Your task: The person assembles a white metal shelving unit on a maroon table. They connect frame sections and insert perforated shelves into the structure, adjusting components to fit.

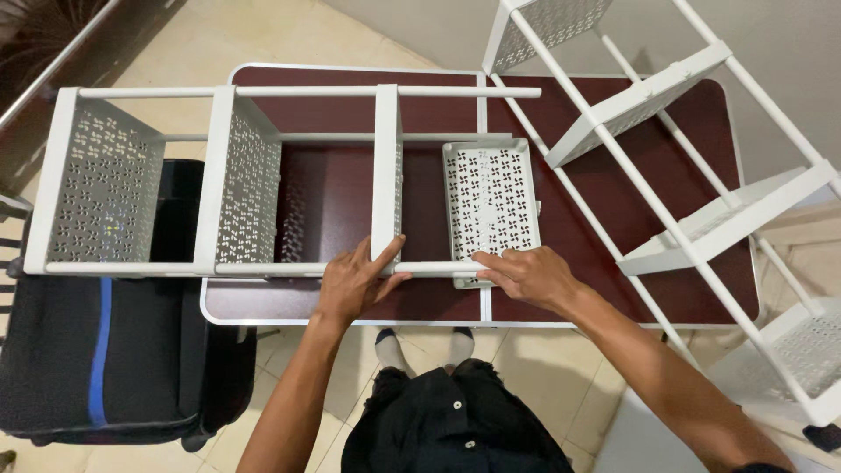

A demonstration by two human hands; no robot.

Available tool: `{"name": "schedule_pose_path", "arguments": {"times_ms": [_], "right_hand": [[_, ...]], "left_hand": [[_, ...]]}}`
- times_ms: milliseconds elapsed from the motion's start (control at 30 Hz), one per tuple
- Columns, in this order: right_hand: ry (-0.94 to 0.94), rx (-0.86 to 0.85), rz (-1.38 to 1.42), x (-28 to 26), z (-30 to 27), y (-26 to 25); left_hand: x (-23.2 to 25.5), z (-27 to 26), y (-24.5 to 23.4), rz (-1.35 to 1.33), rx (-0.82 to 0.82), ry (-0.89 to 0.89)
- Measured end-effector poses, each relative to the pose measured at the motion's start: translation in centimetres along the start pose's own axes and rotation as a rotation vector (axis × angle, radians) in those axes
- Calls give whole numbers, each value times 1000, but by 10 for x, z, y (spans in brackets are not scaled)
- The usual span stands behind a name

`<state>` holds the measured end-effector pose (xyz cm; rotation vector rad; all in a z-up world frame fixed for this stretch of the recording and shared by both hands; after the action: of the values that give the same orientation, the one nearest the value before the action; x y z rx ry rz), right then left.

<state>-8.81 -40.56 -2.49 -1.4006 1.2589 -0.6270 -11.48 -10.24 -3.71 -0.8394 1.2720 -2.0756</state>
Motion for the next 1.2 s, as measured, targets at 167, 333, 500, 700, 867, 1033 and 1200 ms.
{"name": "schedule_pose_path", "arguments": {"times_ms": [167,333,500,700,867,1033,1200], "right_hand": [[92,-312,409,4,11,-9],[-175,105,143,4,-3,-13],[-287,362,10,7,-17,-3],[36,-190,325,13,-3,-5],[-119,-25,231,6,-7,-20],[-194,119,169,10,-8,-10],[-177,11,338,20,-1,-13]], "left_hand": [[3,3,-2,45,50,30],[3,2,-3,32,12,7],[4,3,-6,33,-8,-2],[2,4,-4,50,3,5],[3,3,-1,45,-72,-36],[6,2,-5,64,23,17],[4,4,-2,65,-6,-7]]}}
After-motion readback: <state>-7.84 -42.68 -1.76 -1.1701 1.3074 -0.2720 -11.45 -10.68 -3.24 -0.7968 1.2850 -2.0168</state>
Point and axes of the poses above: each hand's wrist, its own z-axis towards the middle knuckle, its own y-axis out of the palm, x = y × z, the point moved 3 cm from there along z, towards the middle knuckle, and after that the axes turned 14 degrees about y, right-handed, at the moved point
